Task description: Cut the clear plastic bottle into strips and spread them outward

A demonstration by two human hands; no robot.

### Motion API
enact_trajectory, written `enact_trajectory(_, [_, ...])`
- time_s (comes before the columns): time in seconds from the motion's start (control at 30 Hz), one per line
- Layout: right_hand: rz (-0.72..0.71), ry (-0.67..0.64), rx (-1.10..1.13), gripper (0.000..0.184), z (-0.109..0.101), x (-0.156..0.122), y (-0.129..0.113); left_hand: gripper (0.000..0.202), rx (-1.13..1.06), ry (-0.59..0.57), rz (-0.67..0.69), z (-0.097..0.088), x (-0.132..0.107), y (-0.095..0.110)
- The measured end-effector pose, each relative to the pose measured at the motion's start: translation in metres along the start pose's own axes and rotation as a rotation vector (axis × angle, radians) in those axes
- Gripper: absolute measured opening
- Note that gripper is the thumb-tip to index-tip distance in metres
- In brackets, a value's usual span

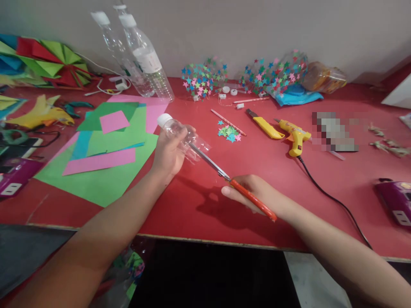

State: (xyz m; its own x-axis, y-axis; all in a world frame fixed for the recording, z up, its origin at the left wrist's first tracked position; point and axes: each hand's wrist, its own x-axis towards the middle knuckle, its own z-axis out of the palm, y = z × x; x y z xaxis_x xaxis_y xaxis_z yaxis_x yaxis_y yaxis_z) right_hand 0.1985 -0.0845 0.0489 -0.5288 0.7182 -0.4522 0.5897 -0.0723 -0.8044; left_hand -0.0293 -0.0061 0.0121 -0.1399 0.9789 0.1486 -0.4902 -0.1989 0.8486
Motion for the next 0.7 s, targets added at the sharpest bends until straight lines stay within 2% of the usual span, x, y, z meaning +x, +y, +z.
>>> enact_trajectory(0.2, [0.051, 0.004, 0.088, 0.057, 0.003, 0.003, 0.002, 0.033, 0.016, -0.004, 0.011, 0.000, -0.002, -0.002])
enact_trajectory(0.47, [0.083, 0.068, 0.069, 0.048, 0.010, 0.007, 0.015, 0.030, 0.001, 0.002, -0.017, 0.000, -0.002, -0.005])
enact_trajectory(0.7, [0.094, 0.049, 0.104, 0.052, 0.007, 0.006, 0.004, 0.030, -0.001, -0.002, -0.007, 0.000, -0.001, -0.004])
